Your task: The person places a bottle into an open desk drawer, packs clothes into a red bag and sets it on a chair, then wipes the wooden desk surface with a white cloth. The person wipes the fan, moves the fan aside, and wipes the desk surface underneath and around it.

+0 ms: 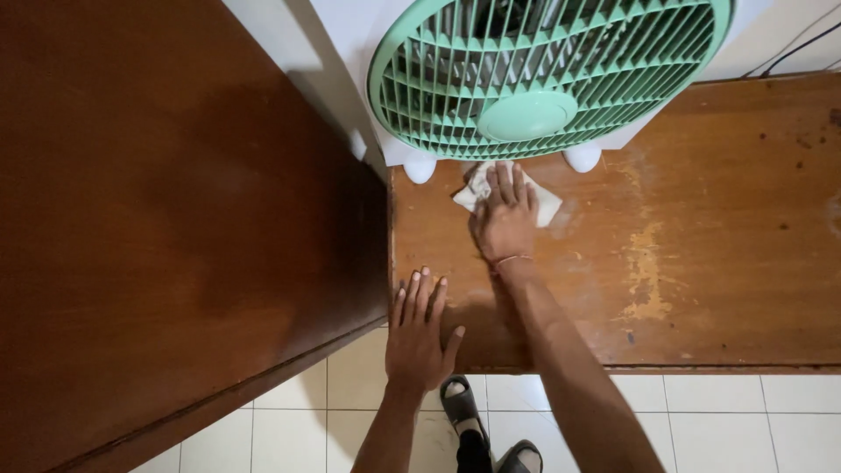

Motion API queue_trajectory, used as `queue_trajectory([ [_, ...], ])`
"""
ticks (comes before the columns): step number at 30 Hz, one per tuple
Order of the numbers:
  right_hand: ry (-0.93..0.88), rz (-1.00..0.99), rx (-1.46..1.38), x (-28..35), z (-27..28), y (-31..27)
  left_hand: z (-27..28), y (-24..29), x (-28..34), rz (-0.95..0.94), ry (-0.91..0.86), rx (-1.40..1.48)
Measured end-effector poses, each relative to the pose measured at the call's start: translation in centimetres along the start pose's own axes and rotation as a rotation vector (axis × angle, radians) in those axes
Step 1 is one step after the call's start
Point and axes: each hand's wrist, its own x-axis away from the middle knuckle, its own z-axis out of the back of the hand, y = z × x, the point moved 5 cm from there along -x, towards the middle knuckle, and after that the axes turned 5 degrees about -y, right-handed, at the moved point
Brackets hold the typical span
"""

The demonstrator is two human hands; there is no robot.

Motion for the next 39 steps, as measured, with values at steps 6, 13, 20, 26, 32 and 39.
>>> queue_trajectory([
  [6, -0.086, 0.106, -0.138, -0.2, 0.9, -3.6, 0.3, -0.1, 0.0, 0.022, -0.061, 0.034],
  [13, 0.106, -0.204, -0.069, 0.0, 1.9, -0.6, 1.0, 0.0, 0.0, 0.009, -0.02, 0.066],
  [20, -0.186, 0.117, -0.301, -1.2, 3.1, -6.0, -0.2, -0.2, 0.0, 0.022, -0.072, 0.027],
  [26, -0.079, -0.225, -0.099, 0.6, -4.2, -3.2, 0.2, -0.3, 0.0, 0.014, -0.038, 0.028],
  [32, -0.076, 0.274, -0.07, -0.3, -5.3, -5.0, -0.3, -0.1, -0.2, 0.023, -0.078, 0.003],
  [39, -0.294, 0.169, 0.001, 0.1, -1.0, -7.6, -1.3, -0.4, -0.2, 0.08, -0.288, 0.011],
])
